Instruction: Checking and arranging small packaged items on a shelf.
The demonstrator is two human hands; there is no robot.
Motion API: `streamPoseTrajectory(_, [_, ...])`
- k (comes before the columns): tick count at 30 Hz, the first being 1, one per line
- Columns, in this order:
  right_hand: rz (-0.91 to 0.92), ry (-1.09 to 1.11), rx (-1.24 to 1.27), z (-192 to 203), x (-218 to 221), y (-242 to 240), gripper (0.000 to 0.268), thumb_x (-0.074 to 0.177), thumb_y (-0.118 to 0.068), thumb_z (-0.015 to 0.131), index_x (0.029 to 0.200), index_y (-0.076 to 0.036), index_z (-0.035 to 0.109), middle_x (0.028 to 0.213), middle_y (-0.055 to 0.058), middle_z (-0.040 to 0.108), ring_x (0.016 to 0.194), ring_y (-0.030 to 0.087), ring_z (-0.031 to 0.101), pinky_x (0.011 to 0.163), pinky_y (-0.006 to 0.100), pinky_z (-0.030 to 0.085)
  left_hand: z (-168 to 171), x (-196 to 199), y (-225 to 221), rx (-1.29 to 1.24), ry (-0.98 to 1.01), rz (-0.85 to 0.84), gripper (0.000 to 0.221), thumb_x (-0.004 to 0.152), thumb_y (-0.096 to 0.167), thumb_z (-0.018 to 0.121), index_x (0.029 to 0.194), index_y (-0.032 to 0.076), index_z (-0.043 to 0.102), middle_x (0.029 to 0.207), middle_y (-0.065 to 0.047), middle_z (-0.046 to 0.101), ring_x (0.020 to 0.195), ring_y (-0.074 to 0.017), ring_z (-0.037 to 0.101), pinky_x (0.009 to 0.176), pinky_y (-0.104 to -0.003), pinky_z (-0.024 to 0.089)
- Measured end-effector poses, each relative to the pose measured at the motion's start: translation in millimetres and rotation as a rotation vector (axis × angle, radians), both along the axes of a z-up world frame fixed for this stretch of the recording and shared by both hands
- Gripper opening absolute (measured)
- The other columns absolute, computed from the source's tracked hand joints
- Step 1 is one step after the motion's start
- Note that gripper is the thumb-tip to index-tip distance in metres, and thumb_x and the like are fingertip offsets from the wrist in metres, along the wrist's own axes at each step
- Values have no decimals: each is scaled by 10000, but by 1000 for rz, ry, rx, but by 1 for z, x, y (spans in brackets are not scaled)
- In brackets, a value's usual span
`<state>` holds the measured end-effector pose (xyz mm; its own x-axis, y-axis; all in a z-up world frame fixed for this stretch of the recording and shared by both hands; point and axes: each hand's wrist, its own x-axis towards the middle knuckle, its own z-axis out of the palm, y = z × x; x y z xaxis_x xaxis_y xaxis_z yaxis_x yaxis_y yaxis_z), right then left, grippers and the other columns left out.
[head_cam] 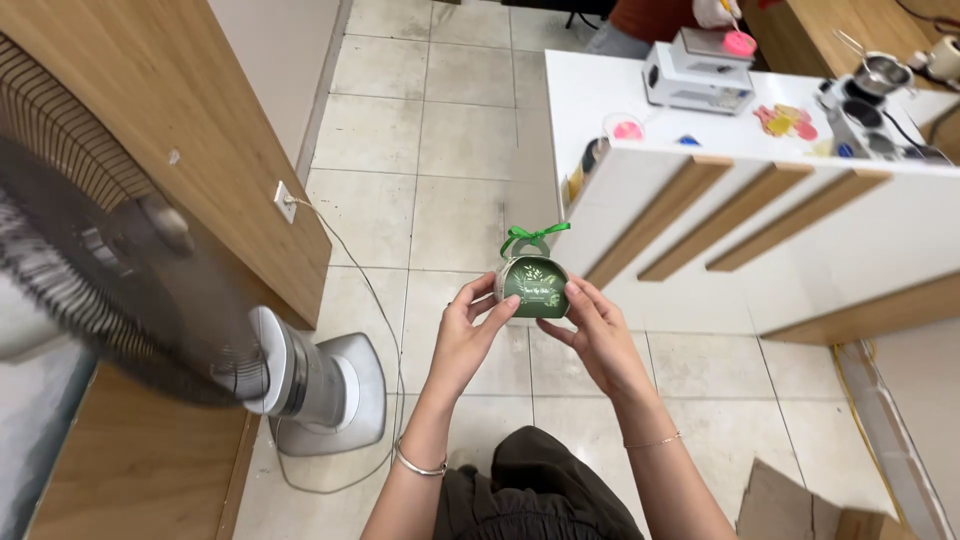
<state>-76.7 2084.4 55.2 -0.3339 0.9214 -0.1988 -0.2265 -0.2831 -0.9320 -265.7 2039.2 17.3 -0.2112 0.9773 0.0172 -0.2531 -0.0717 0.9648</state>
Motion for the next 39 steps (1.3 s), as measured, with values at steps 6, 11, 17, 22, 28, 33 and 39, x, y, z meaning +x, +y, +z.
streamPoseTrajectory(6, [92,12,-54,-25,-58,99,439,1015,-312,537,1360,-40,558,1257,78,637,1197,188,621,972,520,580,-9,-50,76,-95,-4,130,719,866,281,775,1421,-82,497,1364,-180,627,1182,-224,674,933,-318,567])
streamPoseTrajectory(11, [154,26,-28,-41,-104,216,423,1014,-321,541,1342,-54,569,1264,74,636,1185,183,618,951,494,581,-21,-89,176,-108,-64,182,696,865,246,763,1414,-81,488,1365,-169,614,1060,-214,697,815,-307,585])
streamPoseTrajectory(17, [236,23,28,-24,-168,350,415,1024,-325,542,1332,-52,586,1268,76,636,1169,169,620,941,448,573,-11,-134,291,-42,-15,298,696,875,225,768,1428,-77,472,1384,-182,594,1082,-207,693,846,-297,585])
streamPoseTrajectory(22, [240,3,26,-23,-210,424,414,1023,-325,546,1325,-47,597,1254,88,647,1150,175,624,933,444,572,-15,-166,365,-42,-54,339,686,879,206,760,1432,-66,459,1389,-194,575,1072,-217,697,846,-300,586])
streamPoseTrajectory(28, [185,-48,15,-39,-254,517,410,1013,-332,537,1305,-52,604,1237,72,656,1154,170,628,926,449,584,-44,-216,469,-50,-80,290,721,867,210,766,1452,-43,429,1382,-196,563,1028,-212,690,836,-308,581])
streamPoseTrajectory(33, [104,-102,6,-40,-301,613,405,1010,-336,545,1294,-54,602,1222,73,659,1159,174,630,935,455,574,-43,-277,579,-77,-53,171,670,868,242,763,1412,-37,487,1378,-176,585,1041,-196,712,852,-306,586])
streamPoseTrajectory(39, [39,-99,16,-35,-374,734,395,1013,-321,549,1294,-46,588,1217,79,656,1157,187,642,945,461,573,-42,-365,719,-51,-9,64,664,877,247,765,1409,-45,495,1374,-185,591,1066,-202,710,888,-299,574])
